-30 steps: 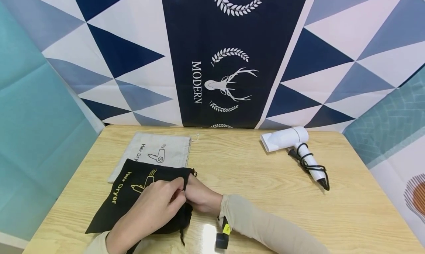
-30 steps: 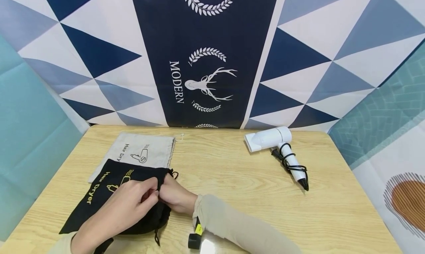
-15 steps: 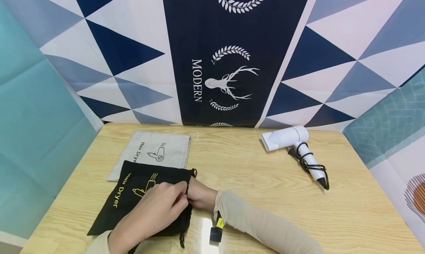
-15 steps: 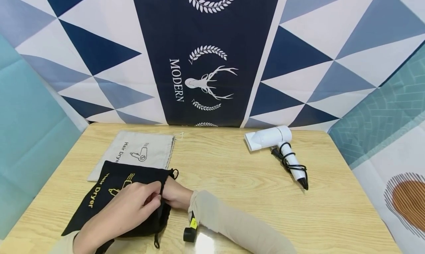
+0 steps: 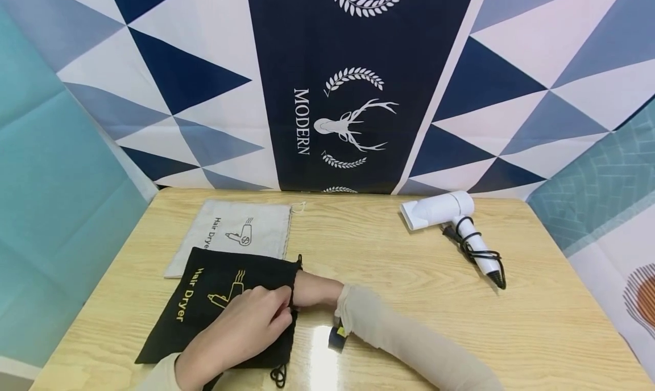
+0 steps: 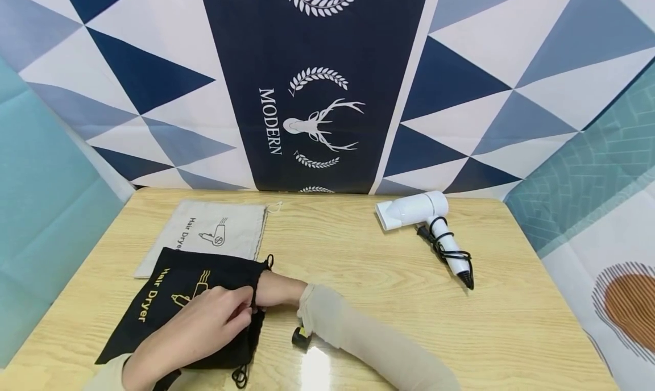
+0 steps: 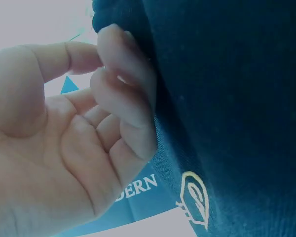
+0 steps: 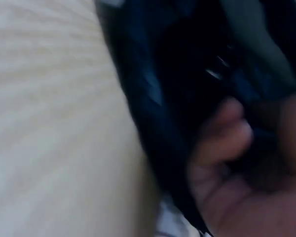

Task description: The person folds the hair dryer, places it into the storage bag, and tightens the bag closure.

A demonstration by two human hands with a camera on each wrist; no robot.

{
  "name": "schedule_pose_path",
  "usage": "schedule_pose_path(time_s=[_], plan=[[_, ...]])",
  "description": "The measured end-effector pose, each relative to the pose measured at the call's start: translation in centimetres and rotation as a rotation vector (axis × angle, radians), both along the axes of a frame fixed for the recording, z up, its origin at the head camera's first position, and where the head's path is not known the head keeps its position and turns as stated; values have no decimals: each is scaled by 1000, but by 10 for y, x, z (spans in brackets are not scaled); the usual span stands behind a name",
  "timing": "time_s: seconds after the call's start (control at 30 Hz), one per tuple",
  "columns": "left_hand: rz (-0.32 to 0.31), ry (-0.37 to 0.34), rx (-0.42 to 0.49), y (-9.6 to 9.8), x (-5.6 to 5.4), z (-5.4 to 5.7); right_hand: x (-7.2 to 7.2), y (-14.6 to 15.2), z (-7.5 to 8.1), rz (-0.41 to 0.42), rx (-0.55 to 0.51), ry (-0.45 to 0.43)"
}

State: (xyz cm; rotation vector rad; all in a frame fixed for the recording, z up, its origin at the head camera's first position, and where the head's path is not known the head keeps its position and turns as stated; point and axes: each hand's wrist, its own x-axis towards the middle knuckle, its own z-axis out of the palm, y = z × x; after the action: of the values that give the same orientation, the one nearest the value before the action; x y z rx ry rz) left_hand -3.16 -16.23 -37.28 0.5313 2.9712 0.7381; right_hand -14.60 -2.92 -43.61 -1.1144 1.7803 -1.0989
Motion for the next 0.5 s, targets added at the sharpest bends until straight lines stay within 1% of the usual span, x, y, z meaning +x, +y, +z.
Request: schedule_pose_path(time_s=[0.03,0.13,0.2,0.27,0.33,0.43,0.5], plan=[[1,-6,4,0,0,0,-2,3,4,33,29,-23],[8,-11,12,1,-1,0,-10,15,18,90,146,-128],[14,-13,12,2,-1,0,-16,25,29,124,217,-142],[18,-16,10,2,-1,0,-22,33,40,155,265,-100],[20,-17,1,3,-1,0,-28,40,51,178,279,-58],[3,-53,4,3,-1,-1,-36,48,64,188,253,1],[-17,-82,11,4,0,-2,-41,53,70,175,215,24]])
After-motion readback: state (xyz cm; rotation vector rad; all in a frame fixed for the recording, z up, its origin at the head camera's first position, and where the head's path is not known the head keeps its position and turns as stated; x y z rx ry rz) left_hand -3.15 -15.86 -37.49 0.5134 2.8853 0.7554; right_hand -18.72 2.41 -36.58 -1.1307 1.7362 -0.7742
